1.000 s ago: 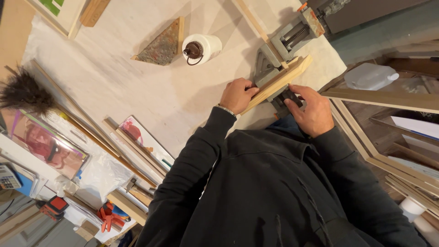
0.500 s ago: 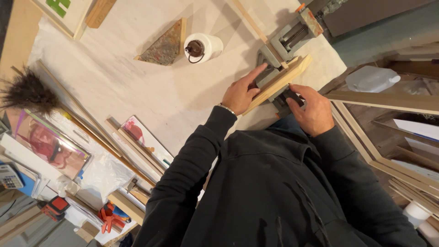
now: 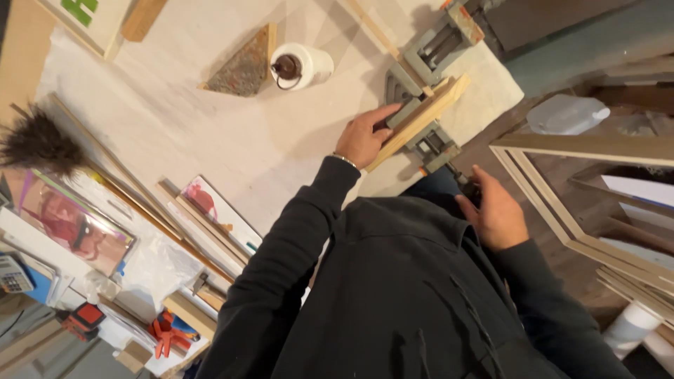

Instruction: Assembling a wooden picture frame by applying glue, using a corner clamp, and hammering nails.

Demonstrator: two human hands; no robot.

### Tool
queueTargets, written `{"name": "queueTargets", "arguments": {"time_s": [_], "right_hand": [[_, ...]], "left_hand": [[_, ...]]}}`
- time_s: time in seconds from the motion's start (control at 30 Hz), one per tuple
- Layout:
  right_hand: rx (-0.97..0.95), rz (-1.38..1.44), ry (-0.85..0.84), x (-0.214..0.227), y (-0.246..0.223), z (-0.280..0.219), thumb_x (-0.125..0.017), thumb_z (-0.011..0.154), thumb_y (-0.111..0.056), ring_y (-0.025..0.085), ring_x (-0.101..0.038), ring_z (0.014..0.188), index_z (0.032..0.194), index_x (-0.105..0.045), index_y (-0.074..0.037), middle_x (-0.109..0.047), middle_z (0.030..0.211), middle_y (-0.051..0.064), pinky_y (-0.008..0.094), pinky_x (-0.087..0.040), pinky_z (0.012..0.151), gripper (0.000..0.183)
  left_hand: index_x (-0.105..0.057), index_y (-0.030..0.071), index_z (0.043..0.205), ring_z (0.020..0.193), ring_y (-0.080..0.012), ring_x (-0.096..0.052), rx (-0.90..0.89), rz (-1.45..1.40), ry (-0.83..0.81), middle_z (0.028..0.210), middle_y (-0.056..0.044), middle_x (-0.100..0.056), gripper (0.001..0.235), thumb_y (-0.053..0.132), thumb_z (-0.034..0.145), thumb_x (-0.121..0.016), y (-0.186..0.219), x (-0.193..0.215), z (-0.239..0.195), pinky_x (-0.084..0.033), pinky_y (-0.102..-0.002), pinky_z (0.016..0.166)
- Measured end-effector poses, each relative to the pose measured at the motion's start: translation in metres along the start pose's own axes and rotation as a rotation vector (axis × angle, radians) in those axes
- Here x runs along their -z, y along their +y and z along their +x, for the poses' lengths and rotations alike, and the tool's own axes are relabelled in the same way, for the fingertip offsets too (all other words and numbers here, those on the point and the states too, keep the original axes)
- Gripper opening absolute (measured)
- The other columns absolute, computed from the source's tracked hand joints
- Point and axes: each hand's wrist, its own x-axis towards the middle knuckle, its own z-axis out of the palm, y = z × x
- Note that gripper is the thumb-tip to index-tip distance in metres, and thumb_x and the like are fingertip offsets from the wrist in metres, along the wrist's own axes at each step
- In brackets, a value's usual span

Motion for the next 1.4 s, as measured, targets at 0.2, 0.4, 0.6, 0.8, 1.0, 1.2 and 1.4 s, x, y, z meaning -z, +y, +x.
{"name": "queueTargets", "arguments": {"time_s": [0.2,0.4,0.6,0.8,1.0,1.2,1.4], "right_hand": [[-0.132,-0.226,-0.105,-0.040,0.020,0.004,-0.072,0.096,-0.034,0.043,-0.068,0.094,0.121,-0.055,-0.002,-0.070,0.105,0.022,0.051,-0.055,0.075,0.044],[-0.228,-0.063,-0.301,-0.027,0.026,0.033,-0.070,0.097,-0.045,0.048,-0.067,0.079,0.098,-0.062,0.000,-0.067,0.077,0.026,0.055,-0.053,0.069,0.046],[-0.204,0.069,-0.360,-0.020,0.032,0.040,-0.070,0.093,-0.046,0.047,-0.069,0.073,0.096,-0.063,-0.001,-0.067,0.072,0.025,0.056,-0.054,0.067,0.046],[-0.183,-0.200,-0.194,-0.026,0.010,0.037,-0.071,0.097,-0.042,0.050,-0.067,0.075,0.100,-0.063,-0.001,-0.069,0.077,0.026,0.059,-0.052,0.066,0.042],[-0.149,-0.015,-0.290,-0.029,0.031,0.047,-0.070,0.095,-0.045,0.050,-0.067,0.084,0.102,-0.068,0.002,-0.067,0.079,0.029,0.057,-0.053,0.074,0.047],[-0.114,0.029,-0.342,-0.034,0.044,0.051,-0.070,0.094,-0.048,0.051,-0.066,0.088,0.111,-0.070,0.004,-0.068,0.083,0.031,0.055,-0.053,0.074,0.055],[-0.117,0.083,-0.401,-0.039,0.057,0.052,-0.069,0.096,-0.049,0.040,-0.069,0.075,0.108,-0.069,0.004,-0.068,0.077,0.026,0.048,-0.053,0.071,0.054]], "left_hand": [[-0.064,0.019,0.137,0.091,-0.0205,-0.072,0.049,0.002,-0.001,0.113,-0.011,-0.076,0.052,0.001,0.089,-0.069,0.004,-0.002,0.000,-0.057,-0.033,0.088],[-0.065,0.020,0.138,0.085,-0.0172,-0.069,0.136,0.027,-0.020,0.101,-0.010,-0.077,0.052,0.003,0.090,-0.069,0.007,0.000,0.003,-0.058,-0.031,0.086],[-0.065,0.021,0.138,0.086,-0.0157,-0.070,0.137,-0.004,-0.007,0.100,-0.007,-0.076,0.054,0.002,0.088,-0.070,0.001,-0.003,-0.001,-0.058,-0.031,0.087],[-0.066,0.021,0.138,0.085,-0.0166,-0.069,0.142,-0.003,0.019,0.099,-0.009,-0.076,0.053,0.003,0.088,-0.071,0.003,-0.005,-0.001,-0.058,-0.032,0.085],[-0.066,0.019,0.136,0.085,-0.0180,-0.071,0.111,0.000,0.016,0.099,-0.009,-0.077,0.052,0.004,0.087,-0.071,0.001,-0.003,0.002,-0.058,-0.032,0.085],[-0.067,0.018,0.135,0.086,-0.0190,-0.073,0.110,0.009,0.035,0.099,-0.010,-0.078,0.052,0.004,0.085,-0.072,-0.003,-0.004,0.004,-0.058,-0.032,0.085],[-0.066,0.017,0.136,0.087,-0.0190,-0.073,0.043,0.006,0.036,0.099,-0.010,-0.078,0.052,0.005,0.086,-0.072,-0.017,-0.006,0.005,-0.058,-0.033,0.085]]}}
